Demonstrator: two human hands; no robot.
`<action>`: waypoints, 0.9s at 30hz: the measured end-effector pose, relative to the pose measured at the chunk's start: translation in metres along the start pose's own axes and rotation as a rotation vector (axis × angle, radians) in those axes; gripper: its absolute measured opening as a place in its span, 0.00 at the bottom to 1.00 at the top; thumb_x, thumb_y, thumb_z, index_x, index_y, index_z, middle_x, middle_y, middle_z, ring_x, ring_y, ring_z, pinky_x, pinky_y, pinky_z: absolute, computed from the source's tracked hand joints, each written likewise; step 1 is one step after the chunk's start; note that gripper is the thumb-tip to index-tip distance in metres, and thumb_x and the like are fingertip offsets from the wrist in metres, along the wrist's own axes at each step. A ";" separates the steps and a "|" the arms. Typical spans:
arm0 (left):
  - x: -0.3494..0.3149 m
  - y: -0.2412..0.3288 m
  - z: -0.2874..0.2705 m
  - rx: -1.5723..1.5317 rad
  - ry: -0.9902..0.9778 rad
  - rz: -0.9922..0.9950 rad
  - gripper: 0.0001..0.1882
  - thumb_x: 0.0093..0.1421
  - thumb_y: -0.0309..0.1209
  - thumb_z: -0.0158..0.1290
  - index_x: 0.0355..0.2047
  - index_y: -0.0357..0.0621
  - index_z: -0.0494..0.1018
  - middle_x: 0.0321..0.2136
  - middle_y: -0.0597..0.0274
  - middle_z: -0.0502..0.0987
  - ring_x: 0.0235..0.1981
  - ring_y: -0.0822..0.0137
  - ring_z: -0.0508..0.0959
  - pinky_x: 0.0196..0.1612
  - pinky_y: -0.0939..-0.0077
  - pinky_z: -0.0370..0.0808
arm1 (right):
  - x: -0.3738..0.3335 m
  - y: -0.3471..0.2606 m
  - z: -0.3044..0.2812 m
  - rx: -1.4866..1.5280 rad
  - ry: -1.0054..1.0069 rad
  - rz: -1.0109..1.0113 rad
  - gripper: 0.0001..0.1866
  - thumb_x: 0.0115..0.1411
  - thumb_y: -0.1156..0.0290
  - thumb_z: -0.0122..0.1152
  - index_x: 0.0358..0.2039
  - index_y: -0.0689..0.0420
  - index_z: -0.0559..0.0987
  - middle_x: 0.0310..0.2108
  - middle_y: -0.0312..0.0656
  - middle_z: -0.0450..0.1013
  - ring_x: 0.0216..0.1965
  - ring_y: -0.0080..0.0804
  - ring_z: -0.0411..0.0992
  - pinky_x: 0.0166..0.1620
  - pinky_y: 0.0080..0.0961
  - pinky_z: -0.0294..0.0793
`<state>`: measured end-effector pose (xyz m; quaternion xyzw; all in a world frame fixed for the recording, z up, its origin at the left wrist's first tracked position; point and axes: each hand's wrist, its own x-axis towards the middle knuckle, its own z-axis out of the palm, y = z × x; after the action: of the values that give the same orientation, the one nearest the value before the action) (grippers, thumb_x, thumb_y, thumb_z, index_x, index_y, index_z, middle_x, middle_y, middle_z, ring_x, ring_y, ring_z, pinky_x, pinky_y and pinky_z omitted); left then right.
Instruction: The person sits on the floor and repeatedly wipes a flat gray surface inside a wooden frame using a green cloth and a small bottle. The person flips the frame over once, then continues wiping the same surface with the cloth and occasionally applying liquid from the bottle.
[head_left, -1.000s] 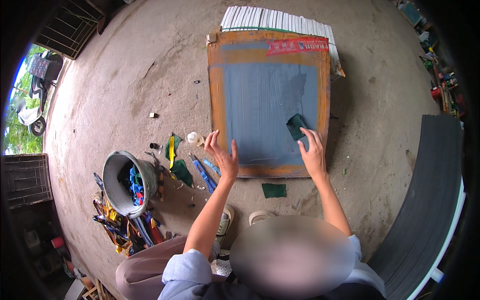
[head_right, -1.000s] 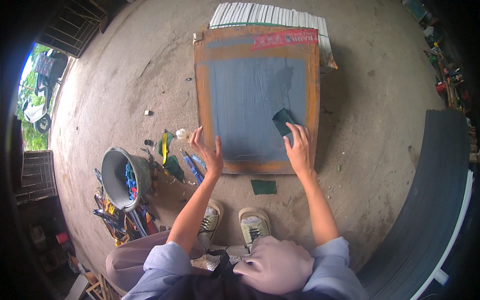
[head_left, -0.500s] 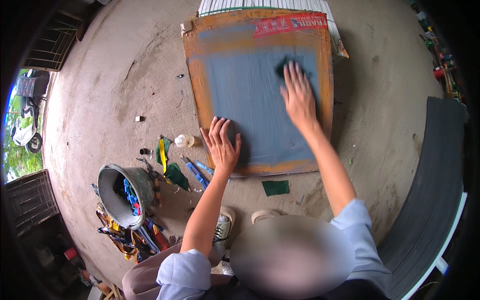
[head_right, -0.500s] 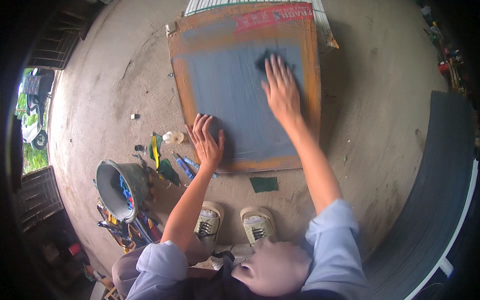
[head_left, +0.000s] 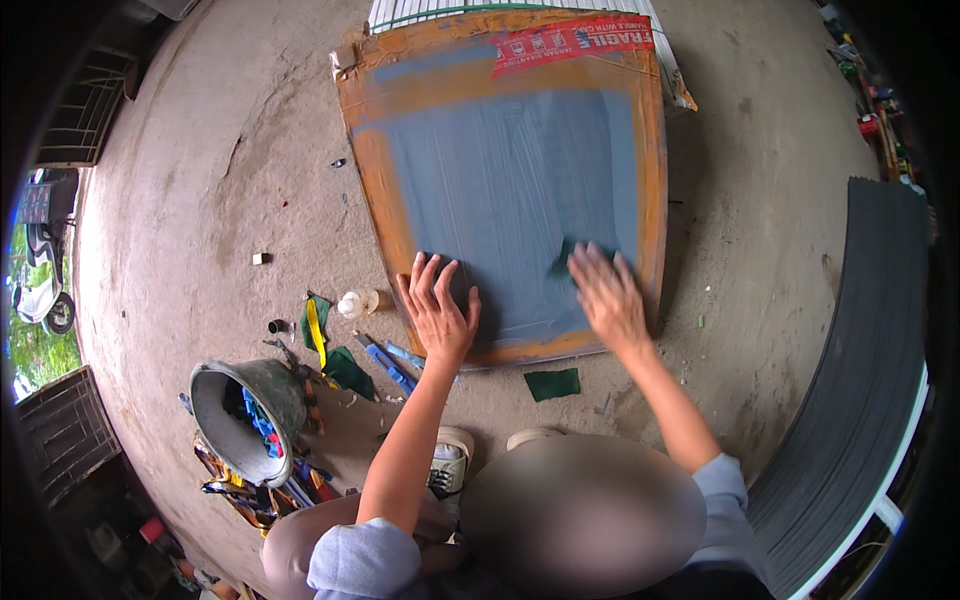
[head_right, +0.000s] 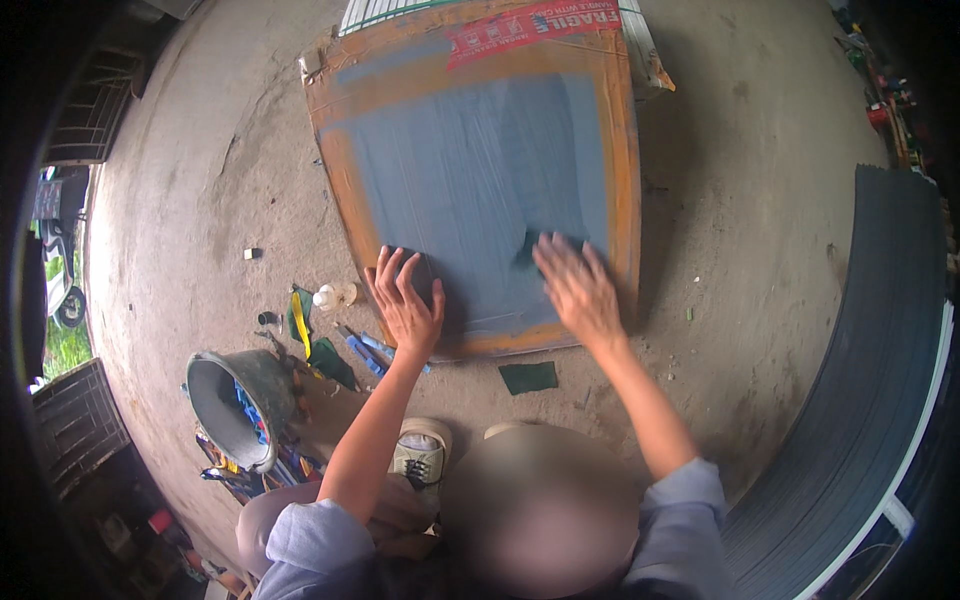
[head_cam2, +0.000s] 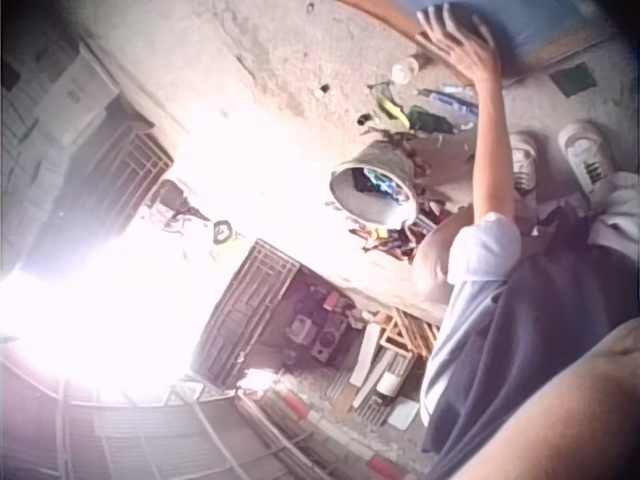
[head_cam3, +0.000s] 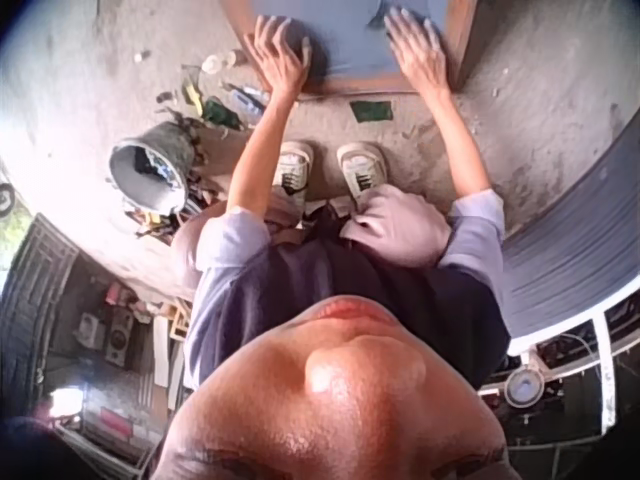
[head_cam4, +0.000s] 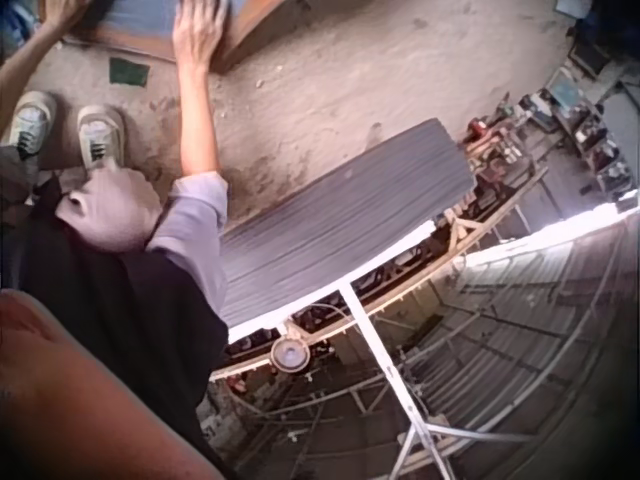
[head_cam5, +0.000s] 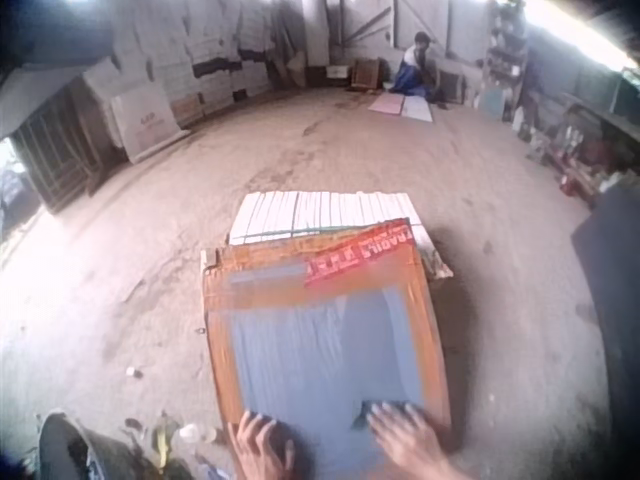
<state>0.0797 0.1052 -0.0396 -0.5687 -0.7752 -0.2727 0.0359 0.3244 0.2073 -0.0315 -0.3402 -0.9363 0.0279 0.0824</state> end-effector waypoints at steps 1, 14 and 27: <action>0.001 -0.002 -0.001 0.009 0.005 0.000 0.30 0.53 0.32 0.58 0.56 0.50 0.61 0.55 0.58 0.61 0.64 0.53 0.58 0.67 0.43 0.47 | 0.034 0.010 -0.007 -0.009 0.048 0.030 0.29 0.63 0.64 0.52 0.64 0.54 0.61 0.67 0.40 0.54 0.68 0.36 0.51 0.69 0.38 0.49; 0.002 -0.006 -0.004 0.017 0.012 0.012 0.27 0.53 0.29 0.56 0.54 0.50 0.62 0.55 0.56 0.62 0.65 0.53 0.57 0.67 0.44 0.49 | 0.032 -0.013 -0.003 0.239 0.185 0.204 0.29 0.65 0.72 0.48 0.66 0.58 0.57 0.67 0.48 0.53 0.68 0.45 0.51 0.68 0.42 0.52; 0.009 0.010 0.004 -0.009 0.015 0.035 0.27 0.52 0.30 0.57 0.53 0.51 0.64 0.55 0.56 0.62 0.64 0.52 0.57 0.67 0.44 0.50 | 0.158 0.043 -0.033 0.030 0.431 0.206 0.26 0.66 0.66 0.47 0.63 0.60 0.61 0.64 0.48 0.57 0.66 0.41 0.54 0.67 0.38 0.54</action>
<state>0.0865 0.1165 -0.0359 -0.5803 -0.7635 -0.2798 0.0438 0.2382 0.3420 0.0173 -0.4307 -0.8569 -0.0233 0.2823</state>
